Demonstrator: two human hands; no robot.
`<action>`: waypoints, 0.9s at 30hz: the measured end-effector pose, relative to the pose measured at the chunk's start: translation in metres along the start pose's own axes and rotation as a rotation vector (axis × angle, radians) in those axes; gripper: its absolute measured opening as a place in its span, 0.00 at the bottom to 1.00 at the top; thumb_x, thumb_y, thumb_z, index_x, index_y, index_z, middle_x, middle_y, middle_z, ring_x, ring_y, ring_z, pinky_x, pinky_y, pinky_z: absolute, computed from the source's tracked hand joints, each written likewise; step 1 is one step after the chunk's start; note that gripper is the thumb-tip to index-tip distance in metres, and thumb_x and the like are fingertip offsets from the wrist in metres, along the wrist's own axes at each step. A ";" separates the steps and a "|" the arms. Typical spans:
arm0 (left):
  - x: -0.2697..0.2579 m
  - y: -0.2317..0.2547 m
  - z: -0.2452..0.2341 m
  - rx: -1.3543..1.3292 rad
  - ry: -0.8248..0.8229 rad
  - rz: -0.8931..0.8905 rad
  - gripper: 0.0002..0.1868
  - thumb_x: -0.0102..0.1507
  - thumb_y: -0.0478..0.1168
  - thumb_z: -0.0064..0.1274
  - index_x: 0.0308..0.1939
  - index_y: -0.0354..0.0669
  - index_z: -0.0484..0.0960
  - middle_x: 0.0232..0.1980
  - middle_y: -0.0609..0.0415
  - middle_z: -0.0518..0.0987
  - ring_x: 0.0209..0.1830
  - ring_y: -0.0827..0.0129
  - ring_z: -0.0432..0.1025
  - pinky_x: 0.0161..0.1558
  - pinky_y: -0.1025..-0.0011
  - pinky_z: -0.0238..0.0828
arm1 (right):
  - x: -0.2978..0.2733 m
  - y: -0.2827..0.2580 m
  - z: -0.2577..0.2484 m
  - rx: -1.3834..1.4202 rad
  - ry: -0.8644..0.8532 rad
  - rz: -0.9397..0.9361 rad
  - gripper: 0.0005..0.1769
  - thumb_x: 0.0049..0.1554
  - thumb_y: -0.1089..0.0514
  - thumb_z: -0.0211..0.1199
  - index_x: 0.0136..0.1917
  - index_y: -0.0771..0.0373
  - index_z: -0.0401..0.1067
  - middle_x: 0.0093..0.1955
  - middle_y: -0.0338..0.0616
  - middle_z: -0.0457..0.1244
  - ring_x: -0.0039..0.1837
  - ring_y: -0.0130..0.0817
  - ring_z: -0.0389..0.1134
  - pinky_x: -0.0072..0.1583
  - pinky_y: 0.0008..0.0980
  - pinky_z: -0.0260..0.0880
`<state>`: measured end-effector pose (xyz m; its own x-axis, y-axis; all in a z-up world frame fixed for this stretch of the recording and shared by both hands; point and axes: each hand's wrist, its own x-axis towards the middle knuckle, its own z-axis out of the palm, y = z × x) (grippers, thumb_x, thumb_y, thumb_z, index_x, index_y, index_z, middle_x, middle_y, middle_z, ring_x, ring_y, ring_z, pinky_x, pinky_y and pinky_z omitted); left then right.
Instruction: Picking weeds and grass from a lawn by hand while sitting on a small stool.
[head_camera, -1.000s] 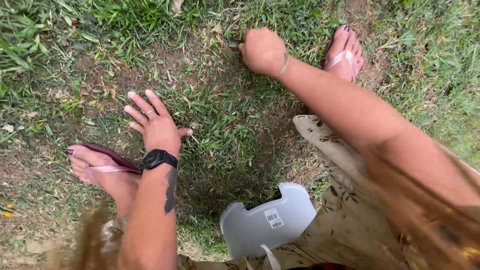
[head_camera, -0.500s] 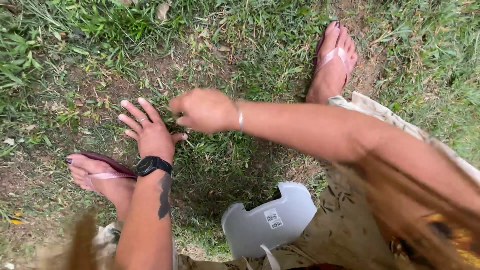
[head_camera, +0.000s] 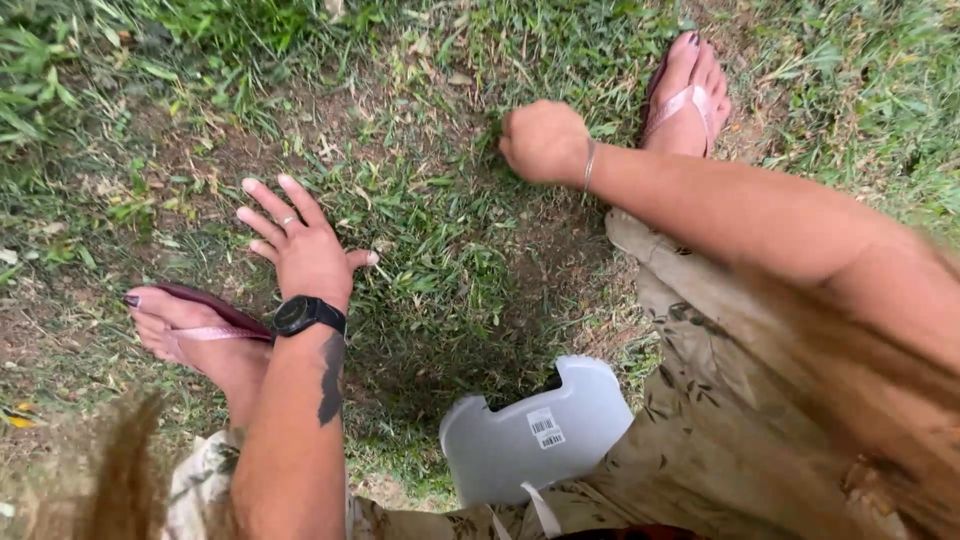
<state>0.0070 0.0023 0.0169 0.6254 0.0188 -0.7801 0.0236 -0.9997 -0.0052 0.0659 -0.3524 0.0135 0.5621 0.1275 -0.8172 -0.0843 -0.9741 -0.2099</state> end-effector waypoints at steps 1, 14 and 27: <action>-0.002 0.001 -0.001 0.001 -0.004 0.005 0.86 0.59 0.61 0.80 0.94 0.32 0.24 0.89 0.17 0.21 0.89 0.11 0.28 0.86 0.20 0.45 | -0.006 -0.003 -0.005 0.172 0.005 0.027 0.19 0.76 0.50 0.59 0.54 0.63 0.85 0.44 0.59 0.75 0.52 0.59 0.81 0.57 0.61 0.85; 0.015 -0.011 0.038 -0.030 0.148 0.021 0.98 0.46 0.69 0.87 0.94 0.30 0.27 0.87 0.16 0.16 0.89 0.08 0.27 0.82 0.13 0.46 | -0.017 -0.062 -0.060 -0.367 -0.247 0.073 0.49 0.75 0.13 0.39 0.45 0.58 0.73 0.32 0.29 0.53 0.32 0.21 0.57 0.33 0.27 0.63; -0.002 0.000 0.000 -0.075 0.013 0.000 0.89 0.55 0.59 0.83 0.94 0.32 0.24 0.87 0.16 0.17 0.89 0.10 0.26 0.84 0.16 0.40 | 0.006 -0.020 -0.004 0.375 -0.030 0.147 0.22 0.77 0.49 0.60 0.41 0.56 0.77 0.38 0.46 0.66 0.43 0.41 0.70 0.47 0.41 0.79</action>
<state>0.0059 0.0019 0.0181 0.6355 0.0192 -0.7719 0.0818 -0.9957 0.0426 0.0743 -0.3325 0.0152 0.4980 0.0025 -0.8672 -0.4594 -0.8474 -0.2663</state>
